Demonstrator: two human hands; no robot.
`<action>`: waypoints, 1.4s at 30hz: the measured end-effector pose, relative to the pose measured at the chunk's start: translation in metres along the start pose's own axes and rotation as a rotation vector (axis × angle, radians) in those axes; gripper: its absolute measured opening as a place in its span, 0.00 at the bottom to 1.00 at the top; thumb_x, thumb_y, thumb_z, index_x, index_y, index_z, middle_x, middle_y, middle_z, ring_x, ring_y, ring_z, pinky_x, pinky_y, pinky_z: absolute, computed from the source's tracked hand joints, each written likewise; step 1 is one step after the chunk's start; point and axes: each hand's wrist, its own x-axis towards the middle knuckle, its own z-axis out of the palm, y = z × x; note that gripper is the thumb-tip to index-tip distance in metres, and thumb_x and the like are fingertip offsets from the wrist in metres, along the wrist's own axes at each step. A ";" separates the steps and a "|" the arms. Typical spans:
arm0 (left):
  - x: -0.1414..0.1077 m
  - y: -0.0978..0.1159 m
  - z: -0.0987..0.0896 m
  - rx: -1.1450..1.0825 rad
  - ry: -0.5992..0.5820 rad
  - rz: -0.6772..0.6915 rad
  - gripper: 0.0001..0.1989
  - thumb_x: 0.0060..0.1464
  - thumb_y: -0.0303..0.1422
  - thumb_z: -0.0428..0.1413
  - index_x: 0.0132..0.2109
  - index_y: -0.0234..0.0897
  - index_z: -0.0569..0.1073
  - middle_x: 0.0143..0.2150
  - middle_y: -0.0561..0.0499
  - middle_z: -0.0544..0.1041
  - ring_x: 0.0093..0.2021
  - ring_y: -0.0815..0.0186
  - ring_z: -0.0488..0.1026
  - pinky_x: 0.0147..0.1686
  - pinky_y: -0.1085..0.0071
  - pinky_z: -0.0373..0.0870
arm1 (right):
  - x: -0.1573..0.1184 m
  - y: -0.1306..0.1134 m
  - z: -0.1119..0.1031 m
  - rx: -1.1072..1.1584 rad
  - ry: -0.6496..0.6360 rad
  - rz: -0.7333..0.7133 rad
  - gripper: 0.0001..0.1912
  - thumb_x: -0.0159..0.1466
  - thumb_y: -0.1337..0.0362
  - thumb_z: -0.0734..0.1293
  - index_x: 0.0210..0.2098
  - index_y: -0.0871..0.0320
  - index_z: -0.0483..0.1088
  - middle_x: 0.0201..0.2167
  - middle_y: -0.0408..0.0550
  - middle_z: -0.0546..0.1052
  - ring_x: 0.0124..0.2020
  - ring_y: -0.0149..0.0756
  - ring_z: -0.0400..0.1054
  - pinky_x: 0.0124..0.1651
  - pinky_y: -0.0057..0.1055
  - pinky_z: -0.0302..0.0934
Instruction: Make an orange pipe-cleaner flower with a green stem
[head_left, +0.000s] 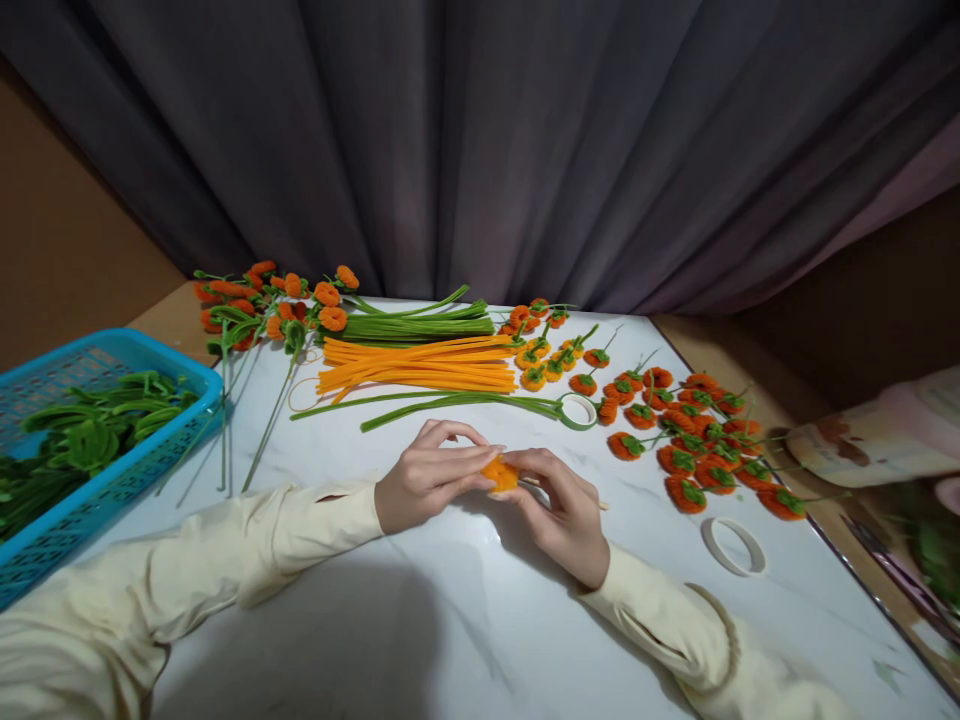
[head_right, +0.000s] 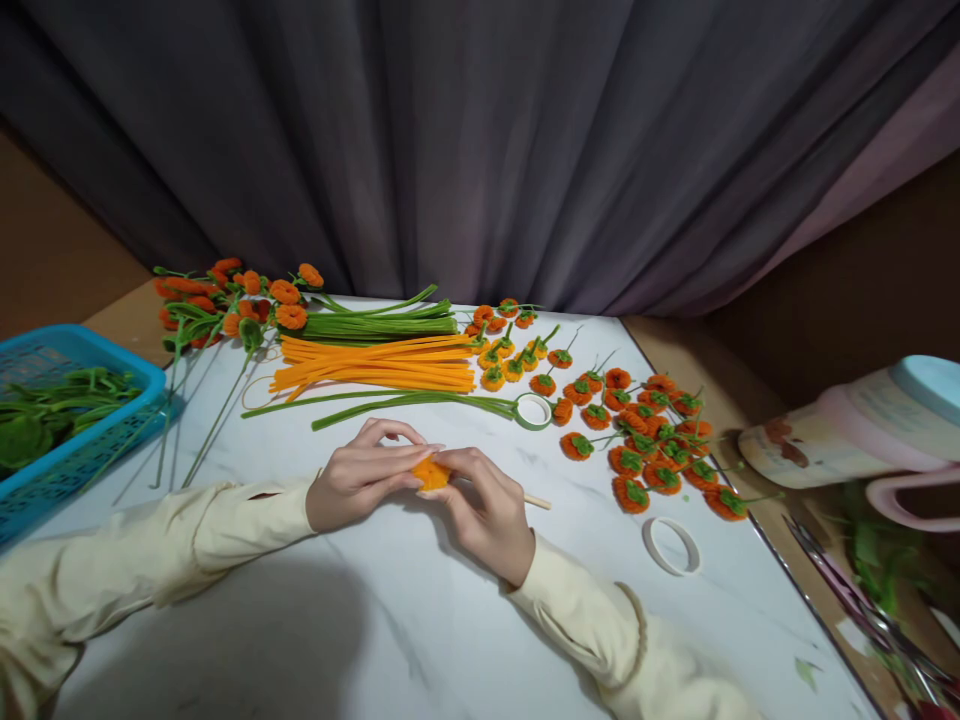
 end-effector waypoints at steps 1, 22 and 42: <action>0.000 -0.001 0.000 -0.012 -0.005 -0.007 0.20 0.57 0.27 0.54 0.57 0.40 0.67 0.44 0.45 0.78 0.45 0.60 0.70 0.44 0.61 0.62 | 0.000 0.000 0.000 0.001 0.003 -0.002 0.12 0.59 0.71 0.67 0.43 0.56 0.66 0.33 0.48 0.74 0.32 0.33 0.70 0.35 0.28 0.69; -0.003 -0.003 0.000 0.026 -0.124 -0.071 0.27 0.61 0.30 0.49 0.65 0.44 0.52 0.51 0.43 0.73 0.52 0.60 0.64 0.49 0.60 0.61 | -0.007 0.005 -0.002 -0.003 0.000 0.013 0.21 0.59 0.74 0.65 0.51 0.55 0.63 0.44 0.51 0.73 0.39 0.34 0.72 0.40 0.29 0.71; -0.003 -0.004 0.000 0.086 -0.148 -0.010 0.25 0.61 0.30 0.47 0.64 0.40 0.53 0.53 0.41 0.72 0.54 0.58 0.64 0.48 0.59 0.60 | -0.005 0.000 -0.002 -0.148 -0.044 0.006 0.14 0.62 0.72 0.63 0.47 0.55 0.64 0.37 0.46 0.77 0.35 0.31 0.74 0.39 0.24 0.70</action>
